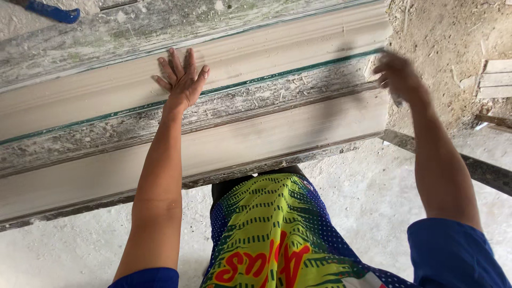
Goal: The person applies plaster to long decorative molding strips laid on a workbench, spreading and smoothing the paste along the grooves with a small trowel. They work along the length of each strip, pressing the plaster into the profile and moving to new sections.
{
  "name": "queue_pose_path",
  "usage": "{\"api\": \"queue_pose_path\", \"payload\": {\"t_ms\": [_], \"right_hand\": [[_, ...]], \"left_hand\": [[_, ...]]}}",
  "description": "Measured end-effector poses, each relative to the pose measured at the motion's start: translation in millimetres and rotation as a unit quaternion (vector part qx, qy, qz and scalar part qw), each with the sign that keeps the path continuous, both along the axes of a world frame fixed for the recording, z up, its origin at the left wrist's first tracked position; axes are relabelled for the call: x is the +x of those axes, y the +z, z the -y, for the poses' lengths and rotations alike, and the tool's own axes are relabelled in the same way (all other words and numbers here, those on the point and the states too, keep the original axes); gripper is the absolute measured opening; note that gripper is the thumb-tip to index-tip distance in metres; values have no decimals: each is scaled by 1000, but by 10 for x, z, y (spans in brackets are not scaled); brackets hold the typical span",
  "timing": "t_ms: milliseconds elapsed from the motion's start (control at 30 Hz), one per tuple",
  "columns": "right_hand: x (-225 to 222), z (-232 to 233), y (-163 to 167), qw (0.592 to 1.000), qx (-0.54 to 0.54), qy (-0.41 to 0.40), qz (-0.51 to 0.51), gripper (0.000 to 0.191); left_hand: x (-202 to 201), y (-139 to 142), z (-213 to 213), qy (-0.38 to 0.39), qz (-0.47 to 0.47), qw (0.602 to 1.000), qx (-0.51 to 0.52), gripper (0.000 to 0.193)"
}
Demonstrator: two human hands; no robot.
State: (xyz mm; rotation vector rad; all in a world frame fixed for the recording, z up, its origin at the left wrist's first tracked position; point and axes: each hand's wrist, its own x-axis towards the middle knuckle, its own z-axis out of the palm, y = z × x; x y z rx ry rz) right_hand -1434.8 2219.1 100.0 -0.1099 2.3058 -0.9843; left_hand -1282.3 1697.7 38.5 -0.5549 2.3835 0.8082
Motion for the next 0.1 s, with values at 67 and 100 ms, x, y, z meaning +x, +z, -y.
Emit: {"api": "queue_pose_path", "payload": {"t_ms": [67, 100], "right_hand": [[142, 306, -77, 970, 81, 217, -75, 54], [133, 439, -43, 950, 163, 260, -53, 53]], "left_hand": [[68, -66, -10, -1, -39, 999, -10, 96], [128, -106, -16, 0, -67, 997, -23, 94]]}}
